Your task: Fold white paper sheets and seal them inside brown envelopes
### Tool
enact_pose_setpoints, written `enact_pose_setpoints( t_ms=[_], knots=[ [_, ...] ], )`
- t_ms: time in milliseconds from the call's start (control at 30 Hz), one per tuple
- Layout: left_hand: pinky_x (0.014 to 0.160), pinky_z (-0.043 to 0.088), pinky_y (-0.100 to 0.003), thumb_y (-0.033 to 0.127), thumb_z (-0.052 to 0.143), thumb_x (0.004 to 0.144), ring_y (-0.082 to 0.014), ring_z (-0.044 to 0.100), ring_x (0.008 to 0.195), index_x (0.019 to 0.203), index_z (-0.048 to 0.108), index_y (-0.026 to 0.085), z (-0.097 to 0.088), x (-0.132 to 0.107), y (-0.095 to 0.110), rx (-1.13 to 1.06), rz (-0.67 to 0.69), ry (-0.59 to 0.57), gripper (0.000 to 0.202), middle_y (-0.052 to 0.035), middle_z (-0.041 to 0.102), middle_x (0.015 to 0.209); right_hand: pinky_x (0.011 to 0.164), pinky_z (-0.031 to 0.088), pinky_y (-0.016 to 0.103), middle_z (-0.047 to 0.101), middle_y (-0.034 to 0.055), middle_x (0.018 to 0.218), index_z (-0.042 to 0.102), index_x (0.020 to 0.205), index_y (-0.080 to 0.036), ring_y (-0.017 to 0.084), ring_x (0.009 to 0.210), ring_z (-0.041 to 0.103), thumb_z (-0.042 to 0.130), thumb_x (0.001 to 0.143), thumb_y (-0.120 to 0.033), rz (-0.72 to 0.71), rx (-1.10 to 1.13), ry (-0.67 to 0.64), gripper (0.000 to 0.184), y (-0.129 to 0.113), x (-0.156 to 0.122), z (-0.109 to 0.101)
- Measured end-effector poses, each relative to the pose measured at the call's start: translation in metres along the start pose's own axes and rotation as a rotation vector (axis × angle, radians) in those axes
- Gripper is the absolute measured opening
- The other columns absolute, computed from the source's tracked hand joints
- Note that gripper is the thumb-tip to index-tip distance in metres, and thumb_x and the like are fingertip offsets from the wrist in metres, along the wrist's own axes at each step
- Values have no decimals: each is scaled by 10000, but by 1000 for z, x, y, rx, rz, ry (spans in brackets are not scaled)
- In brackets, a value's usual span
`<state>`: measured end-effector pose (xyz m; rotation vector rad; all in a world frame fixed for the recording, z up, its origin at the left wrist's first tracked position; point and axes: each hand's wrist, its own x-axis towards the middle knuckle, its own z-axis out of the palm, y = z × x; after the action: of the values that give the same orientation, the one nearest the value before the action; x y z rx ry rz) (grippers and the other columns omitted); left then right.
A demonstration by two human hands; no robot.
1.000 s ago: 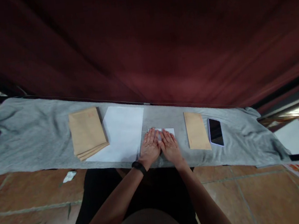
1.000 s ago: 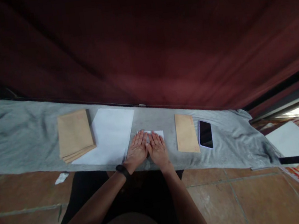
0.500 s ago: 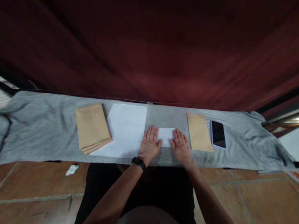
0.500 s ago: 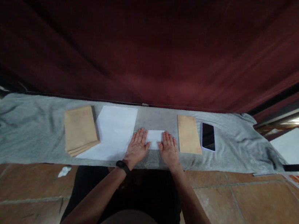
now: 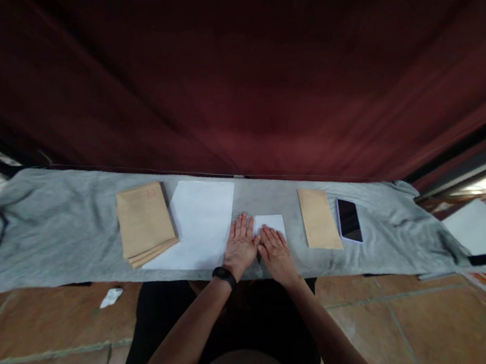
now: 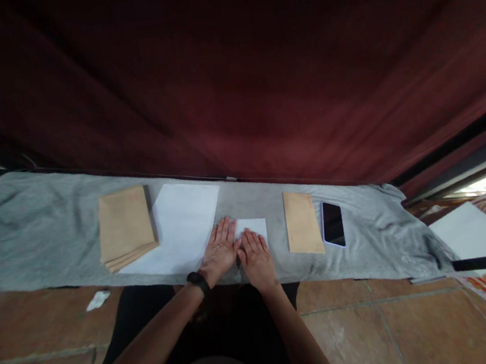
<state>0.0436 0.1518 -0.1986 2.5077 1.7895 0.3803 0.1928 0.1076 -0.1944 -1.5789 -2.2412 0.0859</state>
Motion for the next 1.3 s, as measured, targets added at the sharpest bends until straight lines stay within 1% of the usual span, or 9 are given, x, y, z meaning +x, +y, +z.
enact_pose_setpoints(
  t_ms=[100,267,500,567,700,800,1000,1167,1300],
  knots=[
    [1223,214,-497,347,371,993,-278,209,1513,1544,279,92,2,-2,0,2,-5,37,614,-178,249,1624,1192,292,467,406,145,1559,363,1526,-117,252,1459,354,346,1051,-349,36,-60,19,528,0,-7,2],
    [1217,244,-480,371,354,995,-282,243,1502,1541,268,54,3,-4,3,-2,-52,68,638,-195,275,1609,1176,312,473,399,172,1557,292,1552,-101,270,1453,363,366,1045,-410,65,-96,62,598,12,-17,-1],
    [1205,277,-501,331,330,998,-280,258,1497,1532,283,37,0,-11,6,-21,-84,110,611,-202,320,1587,1167,319,497,412,177,1547,278,1558,-108,283,1443,380,357,1045,-412,78,-92,91,601,17,-21,-3],
    [1210,278,-490,315,326,1001,-270,268,1494,1527,304,48,-3,-21,12,-24,-36,108,590,-183,347,1581,1169,314,498,410,171,1550,280,1558,-112,280,1447,373,354,1047,-402,78,-94,94,592,17,-21,-3],
    [1217,290,-442,302,334,1005,-242,292,1487,1514,349,71,-8,-45,29,-33,143,56,559,-150,366,1580,1183,287,493,385,151,1569,287,1558,-126,275,1459,353,348,1047,-369,100,-103,66,569,16,-21,-2],
    [1212,299,-452,339,363,1002,-253,305,1482,1519,337,74,-11,-55,33,-36,151,48,582,-165,374,1573,1185,285,484,370,154,1576,286,1558,-119,270,1464,344,365,1042,-358,116,-98,40,575,17,-20,-2],
    [1202,300,-488,461,396,982,-283,289,1486,1544,264,64,-13,-59,22,-18,70,47,700,-202,361,1571,1174,306,496,374,158,1570,270,1563,-119,277,1458,357,401,1030,-349,113,-93,63,595,17,-20,-1],
    [1203,295,-478,442,375,985,-279,273,1492,1541,264,55,-9,-61,18,0,35,47,687,-202,349,1577,1175,303,494,383,157,1566,272,1563,-122,278,1453,366,385,1037,-364,105,-92,85,590,17,-22,1],
    [1200,297,-479,423,335,998,-273,288,1487,1535,274,52,-6,-49,16,-10,45,64,656,-199,372,1567,1182,293,484,377,161,1568,295,1549,-90,279,1453,363,387,1038,-363,107,-109,80,587,17,-21,0]
  ],
)
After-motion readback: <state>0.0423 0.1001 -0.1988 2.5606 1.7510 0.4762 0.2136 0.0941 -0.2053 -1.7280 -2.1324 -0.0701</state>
